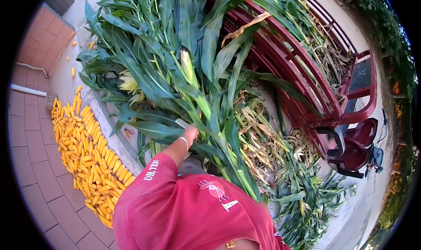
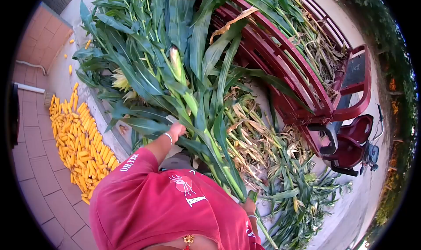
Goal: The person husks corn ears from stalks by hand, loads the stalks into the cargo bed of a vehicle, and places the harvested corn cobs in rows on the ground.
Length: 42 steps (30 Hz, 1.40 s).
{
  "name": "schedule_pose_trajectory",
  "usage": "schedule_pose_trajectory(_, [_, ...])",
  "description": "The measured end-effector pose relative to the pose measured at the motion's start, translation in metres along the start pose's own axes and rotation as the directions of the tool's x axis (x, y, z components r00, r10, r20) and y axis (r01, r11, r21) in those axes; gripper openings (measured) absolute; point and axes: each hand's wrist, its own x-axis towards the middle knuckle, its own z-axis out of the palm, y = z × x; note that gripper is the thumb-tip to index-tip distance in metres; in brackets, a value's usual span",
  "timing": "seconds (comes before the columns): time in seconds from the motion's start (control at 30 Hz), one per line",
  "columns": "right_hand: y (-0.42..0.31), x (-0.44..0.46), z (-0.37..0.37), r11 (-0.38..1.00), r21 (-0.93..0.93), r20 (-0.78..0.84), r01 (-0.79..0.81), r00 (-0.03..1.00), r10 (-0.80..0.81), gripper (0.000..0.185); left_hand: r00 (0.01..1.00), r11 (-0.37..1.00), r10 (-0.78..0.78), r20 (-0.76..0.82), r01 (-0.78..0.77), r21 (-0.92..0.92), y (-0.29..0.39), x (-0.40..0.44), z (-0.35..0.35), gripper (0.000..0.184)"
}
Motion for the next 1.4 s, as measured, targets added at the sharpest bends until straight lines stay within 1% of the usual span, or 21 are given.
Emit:
schedule_pose_trajectory(0.03, [-0.017,-0.014,-0.020,0.998,0.027,-0.041,-0.051,0.998,0.052,0.049,0.983,0.985,0.173,-0.064,-0.172,0.018,0.025,-0.005,0.014,0.032])
schedule_pose_trajectory(0.1, [-0.014,-0.027,-0.021,0.998,-0.006,-0.109,-0.064,0.992,0.063,0.047,0.974,0.974,0.197,-0.114,-0.207,-0.090,0.070,-0.001,0.027,0.031])
schedule_pose_trajectory(0.13, [-0.016,-0.042,-0.030,0.986,0.066,-0.139,-0.151,0.978,0.159,0.049,0.973,0.967,0.199,-0.117,-0.215,-0.137,0.090,0.012,0.031,0.032])
schedule_pose_trajectory(0.17, [-0.002,-0.045,-0.025,0.995,0.017,-0.125,-0.094,0.988,0.096,0.044,0.972,0.958,0.201,-0.121,-0.221,-0.184,0.106,0.026,0.033,0.034])
schedule_pose_trajectory(0.23, [0.019,-0.055,-0.017,0.999,-0.038,-0.100,-0.004,0.995,0.000,0.039,0.989,0.989,0.143,-0.028,-0.144,-0.028,0.132,0.051,0.023,0.033])
schedule_pose_trajectory(0.3, [0.018,-0.057,-0.017,0.998,-0.064,-0.079,-0.002,0.997,-0.003,0.038,0.983,0.989,0.121,-0.139,-0.131,-0.063,0.150,0.049,0.039,0.043])
schedule_pose_trajectory(0.33, [0.015,-0.057,-0.017,0.998,-0.064,-0.075,-0.011,0.997,0.006,0.038,0.994,0.952,-0.035,0.103,0.065,-0.301,0.139,0.111,0.029,0.055])
schedule_pose_trajectory(0.37, [0.011,-0.052,-0.015,0.998,-0.060,-0.071,-0.024,0.997,0.020,0.037,0.996,0.952,0.078,0.050,-0.060,-0.300,0.165,0.051,0.046,0.046])
schedule_pose_trajectory(0.47, [-0.001,-0.053,-0.015,0.998,-0.061,-0.063,-0.035,0.998,0.032,0.036,0.994,0.921,0.015,0.104,0.027,-0.388,0.179,0.035,0.052,0.040])
schedule_pose_trajectory(0.53, [-0.005,-0.051,-0.014,0.997,-0.060,-0.065,-0.039,0.997,0.035,0.035,0.971,0.837,0.158,0.179,-0.035,-0.547,0.167,0.052,0.052,0.030])
schedule_pose_trajectory(0.63, [-0.009,-0.045,-0.007,0.997,-0.065,-0.067,-0.032,0.997,0.028,0.034,0.986,0.875,0.022,0.167,0.062,-0.480,0.187,0.027,0.058,0.024])
schedule_pose_trajectory(0.7, [-0.012,-0.037,-0.003,0.997,-0.067,-0.068,-0.024,0.998,0.019,0.033,0.981,0.891,0.056,0.185,0.035,-0.453,0.209,-0.019,0.066,0.019])
schedule_pose_trajectory(0.9, [-0.029,0.003,0.011,0.994,-0.113,-0.059,-0.007,0.998,0.000,0.031,0.855,0.863,0.444,0.266,-0.329,-0.382,0.257,-0.147,0.100,0.018])
schedule_pose_trajectory(0.97, [-0.040,0.032,0.008,0.987,-0.160,-0.039,0.003,0.999,-0.009,0.031,0.717,0.771,0.624,0.310,-0.501,-0.393,0.267,-0.176,0.111,0.019])
schedule_pose_trajectory(1.03, [-0.062,0.064,-0.016,0.967,-0.255,-0.019,0.016,1.000,-0.022,0.030,0.630,0.718,0.695,0.346,-0.587,-0.374,0.267,-0.204,0.119,0.019])
schedule_pose_trajectory(1.1, [-0.083,0.082,-0.071,0.950,-0.305,-0.117,0.063,0.988,-0.103,0.030,0.531,0.658,0.748,0.399,-0.676,-0.333,0.261,-0.230,0.127,0.020])
schedule_pose_trajectory(1.17, [-0.152,0.035,-0.186,0.954,-0.070,-0.483,0.293,0.827,-0.289,0.027,0.474,0.615,0.774,0.420,-0.723,-0.316,0.243,-0.255,0.135,0.019])
schedule_pose_trajectory(1.23, [-0.216,-0.053,-0.297,0.700,0.080,-0.798,0.710,0.466,-0.381,0.025,0.406,0.578,0.784,0.469,-0.753,-0.314,0.221,-0.267,0.142,0.018])
schedule_pose_trajectory(1.33, [-0.278,-0.191,-0.389,0.251,-0.104,-0.902,0.962,0.015,-0.432,0.029,0.361,0.499,0.784,0.505,-0.851,-0.166,0.185,-0.285,0.151,0.017])
schedule_pose_trajectory(1.37, [-0.293,-0.226,-0.407,0.059,0.068,-0.898,0.996,0.087,-0.431,0.037,0.352,0.491,0.772,0.529,-0.859,-0.144,0.173,-0.290,0.154,0.018])
schedule_pose_trajectory(1.4, [-0.308,-0.251,-0.422,-0.031,-0.049,-0.903,0.998,-0.058,-0.425,0.040,0.334,0.498,0.774,0.539,-0.846,-0.192,0.164,-0.293,0.156,0.018])
